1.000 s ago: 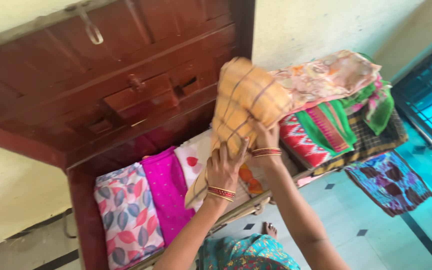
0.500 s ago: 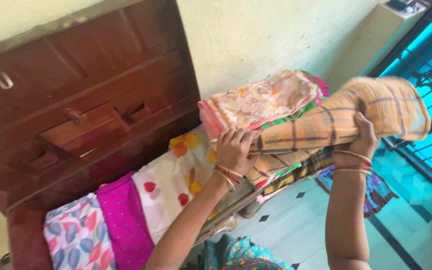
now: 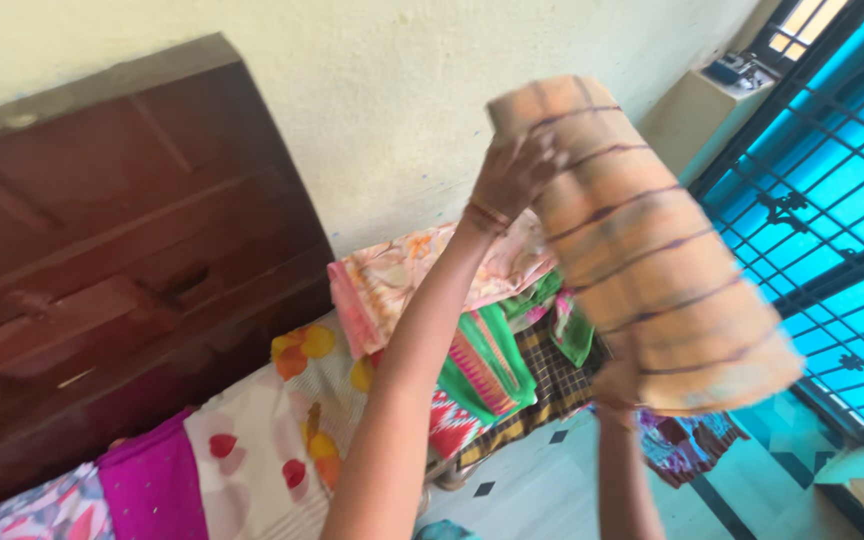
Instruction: The person organizes several pieces of folded clothing and fabrics inside a large metal chest, moving items in and out of the chest and rearranging their positions.
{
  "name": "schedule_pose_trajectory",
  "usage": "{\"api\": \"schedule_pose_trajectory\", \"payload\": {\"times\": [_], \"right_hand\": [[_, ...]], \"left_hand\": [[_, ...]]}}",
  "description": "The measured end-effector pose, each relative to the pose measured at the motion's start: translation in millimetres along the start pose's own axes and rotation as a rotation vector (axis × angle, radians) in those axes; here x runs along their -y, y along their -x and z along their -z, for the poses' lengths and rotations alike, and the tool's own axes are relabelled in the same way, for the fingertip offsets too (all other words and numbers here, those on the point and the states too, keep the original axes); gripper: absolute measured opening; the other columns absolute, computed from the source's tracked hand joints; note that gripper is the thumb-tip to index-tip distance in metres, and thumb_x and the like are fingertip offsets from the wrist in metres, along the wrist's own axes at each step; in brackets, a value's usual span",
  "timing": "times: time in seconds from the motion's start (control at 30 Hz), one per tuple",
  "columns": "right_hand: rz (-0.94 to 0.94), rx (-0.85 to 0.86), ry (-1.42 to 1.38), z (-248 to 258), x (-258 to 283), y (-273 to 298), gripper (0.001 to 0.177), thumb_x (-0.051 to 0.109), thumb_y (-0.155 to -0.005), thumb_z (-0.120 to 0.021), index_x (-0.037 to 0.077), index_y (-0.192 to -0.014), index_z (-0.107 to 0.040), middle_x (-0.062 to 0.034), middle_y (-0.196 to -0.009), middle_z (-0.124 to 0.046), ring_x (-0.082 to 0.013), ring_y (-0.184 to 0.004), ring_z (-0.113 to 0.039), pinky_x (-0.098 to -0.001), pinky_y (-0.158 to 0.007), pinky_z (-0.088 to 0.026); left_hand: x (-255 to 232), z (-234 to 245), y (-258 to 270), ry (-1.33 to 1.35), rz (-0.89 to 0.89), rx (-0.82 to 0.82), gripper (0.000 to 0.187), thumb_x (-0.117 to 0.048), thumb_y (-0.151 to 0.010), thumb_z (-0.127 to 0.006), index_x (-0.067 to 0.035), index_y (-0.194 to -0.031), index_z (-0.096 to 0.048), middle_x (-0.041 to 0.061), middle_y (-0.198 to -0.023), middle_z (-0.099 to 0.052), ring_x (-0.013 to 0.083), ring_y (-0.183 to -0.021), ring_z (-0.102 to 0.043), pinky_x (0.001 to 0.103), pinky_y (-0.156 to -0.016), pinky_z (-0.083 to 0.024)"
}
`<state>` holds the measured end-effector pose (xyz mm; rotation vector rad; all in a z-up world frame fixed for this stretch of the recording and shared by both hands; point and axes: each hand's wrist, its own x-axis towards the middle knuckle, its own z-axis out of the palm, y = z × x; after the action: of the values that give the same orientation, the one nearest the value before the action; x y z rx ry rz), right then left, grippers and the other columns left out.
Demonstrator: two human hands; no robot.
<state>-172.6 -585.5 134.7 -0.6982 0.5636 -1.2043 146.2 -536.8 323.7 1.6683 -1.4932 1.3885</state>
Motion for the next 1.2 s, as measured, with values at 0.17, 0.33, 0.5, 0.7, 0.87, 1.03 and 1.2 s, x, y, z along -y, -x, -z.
{"api": "schedule_pose_trajectory", "payload": {"times": [0.17, 0.33, 0.5, 0.7, 0.87, 1.03, 1.2], "right_hand": [[-0.505, -0.231, 0.062, 11, -122, 24, 0.036, 0.003, -0.094, -0.075, -0.003, -0.126, -0.058, -0.0126, -0.113, -0.067, -0.0268, -0.097, -0.068, -0.0356, -0.084, -0.06], [-0.668, -0.175, -0.115, 9, -141, 19, 0.035, 0.0, -0.09, -0.079, -0.001, -0.12, -0.061, -0.0118, -0.105, -0.069, -0.0242, -0.088, -0.07, -0.0312, -0.075, -0.063], [-0.764, -0.11, -0.12, 14, -128, 13, 0.037, -0.003, -0.085, -0.075, 0.002, -0.12, -0.065, -0.0071, -0.106, -0.072, -0.0214, -0.092, -0.071, -0.0279, -0.079, -0.064], [-0.875, -0.053, -0.191, 23, -121, 15, 0.027, 0.012, -0.094, -0.067, -0.002, -0.116, -0.063, -0.0152, -0.114, -0.072, -0.0296, -0.105, -0.073, -0.0311, -0.086, -0.065], [-1.204, 0.322, -0.457, -11, -128, 29, 0.023, 0.024, -0.101, -0.066, 0.005, -0.114, -0.068, -0.0061, -0.093, -0.068, -0.015, -0.077, -0.066, -0.0211, -0.06, -0.056], [-1.119, 0.488, -0.29, -68, -145, 102, 0.02, 0.03, -0.105, -0.063, 0.011, -0.111, -0.066, 0.0033, -0.081, -0.058, -0.0053, -0.064, -0.051, -0.0164, -0.052, -0.043], [-1.061, 0.778, 0.315, -98, -186, 213, 0.019, 0.017, -0.099, -0.062, 0.009, -0.115, -0.068, 0.0006, -0.083, -0.064, -0.0081, -0.064, -0.055, -0.0219, -0.053, -0.045]], "left_hand": [[-11, -67, 141, -0.132, 0.235, 1.197, 0.055, -0.005, -0.102, -0.053, -0.03, -0.152, -0.047, 0.012, -0.159, -0.034, 0.0368, -0.135, -0.038, 0.056, -0.112, -0.043], [-30, -99, 210, 0.163, 0.532, 1.133, 0.071, -0.006, -0.096, -0.058, -0.038, -0.156, -0.037, 0.009, -0.173, -0.009, 0.0487, -0.153, -0.014, 0.067, -0.116, -0.03], [-34, -69, 165, 0.128, 0.547, 1.321, 0.09, -0.019, -0.084, -0.075, -0.037, -0.158, -0.027, 0.011, -0.172, -0.001, 0.0528, -0.153, -0.009, 0.073, -0.114, -0.024], [-64, 1, 153, 0.279, 0.641, 1.153, 0.104, -0.014, -0.069, -0.08, -0.022, -0.159, -0.028, 0.031, -0.166, -0.002, 0.0527, -0.15, -0.02, 0.062, -0.115, -0.033], [-55, 61, 196, 0.289, 0.704, 0.78, 0.064, -0.013, -0.072, -0.074, -0.017, -0.134, -0.057, 0.027, -0.15, -0.038, 0.0473, -0.137, -0.044, 0.059, -0.111, -0.039], [-16, 161, 271, 0.235, 0.845, 0.228, 0.026, -0.005, -0.08, -0.069, -0.01, -0.105, -0.067, 0.017, -0.124, -0.061, 0.0375, -0.125, -0.056, 0.05, -0.111, -0.044], [-14, 293, 420, -0.032, 1.25, 0.163, 0.028, 0.0, -0.076, -0.069, -0.011, -0.102, -0.069, 0.012, -0.103, -0.069, 0.0342, -0.104, -0.064, 0.049, -0.098, -0.049]]}}
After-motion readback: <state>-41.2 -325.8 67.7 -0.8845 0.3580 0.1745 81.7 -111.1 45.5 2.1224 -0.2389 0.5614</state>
